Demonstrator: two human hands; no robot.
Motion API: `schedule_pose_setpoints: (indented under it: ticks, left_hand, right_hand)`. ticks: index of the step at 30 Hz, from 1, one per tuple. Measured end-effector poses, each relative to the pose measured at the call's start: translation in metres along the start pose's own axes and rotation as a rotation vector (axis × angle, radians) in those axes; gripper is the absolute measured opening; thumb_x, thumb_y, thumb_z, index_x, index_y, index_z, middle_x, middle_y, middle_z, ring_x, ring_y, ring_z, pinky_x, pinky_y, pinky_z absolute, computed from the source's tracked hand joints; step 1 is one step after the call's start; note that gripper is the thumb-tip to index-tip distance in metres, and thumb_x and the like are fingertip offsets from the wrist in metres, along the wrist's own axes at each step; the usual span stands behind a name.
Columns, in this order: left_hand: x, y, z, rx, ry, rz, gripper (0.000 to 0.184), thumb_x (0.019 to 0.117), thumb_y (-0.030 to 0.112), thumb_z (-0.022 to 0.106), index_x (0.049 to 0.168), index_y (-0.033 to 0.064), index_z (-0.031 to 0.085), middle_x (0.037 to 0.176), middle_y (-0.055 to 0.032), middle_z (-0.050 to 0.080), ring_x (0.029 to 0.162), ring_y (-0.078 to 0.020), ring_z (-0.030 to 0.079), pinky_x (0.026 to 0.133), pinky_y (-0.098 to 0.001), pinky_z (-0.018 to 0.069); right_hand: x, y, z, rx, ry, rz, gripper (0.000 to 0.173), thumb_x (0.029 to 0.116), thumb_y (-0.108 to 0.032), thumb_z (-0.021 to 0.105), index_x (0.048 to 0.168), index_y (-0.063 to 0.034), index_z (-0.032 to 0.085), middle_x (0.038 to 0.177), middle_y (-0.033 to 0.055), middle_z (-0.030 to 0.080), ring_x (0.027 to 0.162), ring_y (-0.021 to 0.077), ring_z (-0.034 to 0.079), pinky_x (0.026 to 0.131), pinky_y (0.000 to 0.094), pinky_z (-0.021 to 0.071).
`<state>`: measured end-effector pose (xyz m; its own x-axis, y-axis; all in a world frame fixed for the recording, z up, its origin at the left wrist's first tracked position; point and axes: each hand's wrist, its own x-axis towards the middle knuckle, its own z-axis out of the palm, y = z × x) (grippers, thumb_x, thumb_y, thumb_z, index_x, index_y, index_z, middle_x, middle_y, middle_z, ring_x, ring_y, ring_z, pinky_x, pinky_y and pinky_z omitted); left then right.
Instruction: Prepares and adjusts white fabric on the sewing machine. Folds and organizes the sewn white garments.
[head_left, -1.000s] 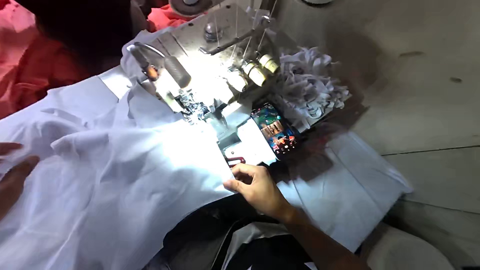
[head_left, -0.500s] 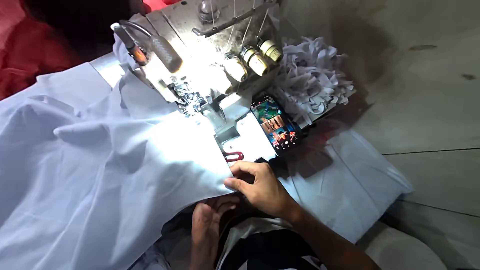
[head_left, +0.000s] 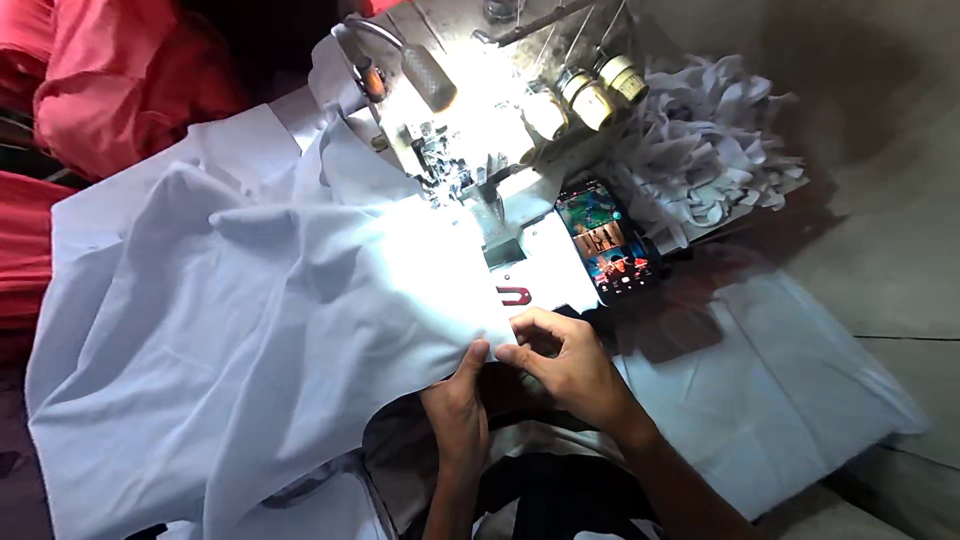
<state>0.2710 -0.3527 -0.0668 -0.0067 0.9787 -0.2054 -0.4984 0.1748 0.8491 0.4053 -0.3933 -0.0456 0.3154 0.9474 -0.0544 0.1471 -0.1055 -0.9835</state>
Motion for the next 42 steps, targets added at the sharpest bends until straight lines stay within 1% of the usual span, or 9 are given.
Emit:
schedule_pose_setpoints:
  ticks: [9, 20, 24, 28, 32, 36, 39, 40, 42]
  left_hand:
    - [-0.002, -0.001, 0.001, -0.016, -0.002, -0.039, 0.048, 0.0762, -0.004, 0.084, 0.116, -0.0057, 0.059, 0.098, -0.0154, 0.073, 0.091, -0.0202, 0.074, 0.085, -0.0373, 0.063]
    - [-0.004, 0.0, -0.006, -0.027, -0.074, -0.065, 0.053, 0.0788, 0.006, 0.086, 0.121, -0.0029, 0.056, 0.102, -0.0146, 0.073, 0.092, -0.0205, 0.074, 0.086, -0.037, 0.0635]
    - [-0.004, 0.001, -0.006, -0.018, -0.074, -0.081, 0.049, 0.0803, 0.004, 0.084, 0.12, -0.0034, 0.057, 0.101, -0.0144, 0.074, 0.091, -0.0203, 0.075, 0.084, -0.0365, 0.064]
    - [-0.006, 0.002, -0.007, -0.054, -0.078, -0.111, 0.042, 0.0819, 0.0, 0.081, 0.117, -0.003, 0.059, 0.098, -0.0134, 0.075, 0.086, -0.0192, 0.075, 0.081, -0.0349, 0.0645]
    - [-0.01, 0.002, -0.006, -0.108, -0.099, -0.176, 0.028, 0.0839, 0.0, 0.079, 0.108, -0.0025, 0.065, 0.092, -0.0124, 0.076, 0.079, -0.0175, 0.076, 0.076, -0.0327, 0.0652]
    - [-0.016, -0.002, -0.009, -0.136, -0.223, -0.333, 0.017, 0.0903, 0.002, 0.073, 0.104, -0.0012, 0.064, 0.089, -0.0131, 0.075, 0.077, -0.0174, 0.075, 0.076, -0.0306, 0.0645]
    - [-0.017, -0.012, -0.014, -0.086, -0.387, -0.373, 0.016, 0.0903, 0.011, 0.076, 0.102, 0.0032, 0.069, 0.093, -0.0111, 0.075, 0.082, -0.0157, 0.074, 0.078, -0.029, 0.0631]
    - [-0.015, -0.017, -0.019, -0.044, -0.491, -0.367, 0.016, 0.0919, 0.016, 0.075, 0.103, 0.0067, 0.07, 0.095, -0.0085, 0.073, 0.084, -0.0141, 0.073, 0.08, -0.0282, 0.0622]
    - [-0.01, -0.027, -0.028, 0.053, -0.67, -0.343, 0.017, 0.0927, 0.023, 0.075, 0.103, 0.0095, 0.07, 0.094, -0.0068, 0.071, 0.083, -0.0137, 0.071, 0.079, -0.0288, 0.0614]
  right_hand:
    - [0.0, 0.0, 0.001, 0.038, 0.042, 0.014, 0.009, 0.0902, -0.018, 0.077, 0.092, -0.0096, 0.076, 0.082, -0.0037, 0.073, 0.072, 0.0014, 0.068, 0.067, 0.0171, 0.0578]
    - [0.003, 0.004, 0.0, -0.007, 0.048, -0.013, 0.008, 0.0915, -0.016, 0.075, 0.093, -0.0087, 0.078, 0.085, -0.003, 0.075, 0.079, 0.0009, 0.07, 0.075, 0.0194, 0.0587]
    - [0.005, -0.001, -0.007, -0.05, -0.016, -0.004, 0.011, 0.0937, -0.019, 0.072, 0.095, -0.0096, 0.078, 0.084, -0.0042, 0.075, 0.076, -0.0007, 0.069, 0.072, 0.0181, 0.0573]
    - [0.019, -0.018, -0.067, -0.152, -0.194, -0.09, 0.019, 0.1019, -0.02, 0.062, 0.11, -0.0078, 0.075, 0.09, -0.0018, 0.075, 0.076, 0.0028, 0.07, 0.071, 0.022, 0.0593]
    - [0.04, -0.043, -0.172, -0.461, 0.127, -0.201, 0.021, 0.1032, -0.015, 0.056, 0.114, -0.0072, 0.072, 0.097, 0.0027, 0.075, 0.078, 0.0109, 0.07, 0.072, 0.0323, 0.0611]
    - [0.088, -0.046, -0.264, -0.545, 0.398, -0.073, 0.023, 0.1042, -0.02, 0.059, 0.116, -0.0036, 0.069, 0.095, 0.0058, 0.073, 0.073, 0.0101, 0.067, 0.071, 0.0299, 0.0587]
    - [0.116, -0.03, -0.304, -0.676, 0.344, 0.136, 0.025, 0.1029, -0.015, 0.062, 0.123, -0.0006, 0.067, 0.106, 0.0178, 0.071, 0.086, 0.0251, 0.069, 0.081, 0.0458, 0.058]
    - [0.121, -0.026, -0.309, -0.679, 0.314, 0.173, 0.025, 0.1017, -0.013, 0.064, 0.123, -0.0008, 0.067, 0.109, 0.0193, 0.07, 0.088, 0.0274, 0.069, 0.082, 0.0481, 0.0578]
    - [0.124, -0.024, -0.31, -0.655, 0.264, 0.216, 0.023, 0.1013, -0.013, 0.064, 0.121, -0.0012, 0.068, 0.109, 0.0178, 0.07, 0.089, 0.0257, 0.069, 0.083, 0.0454, 0.0582]
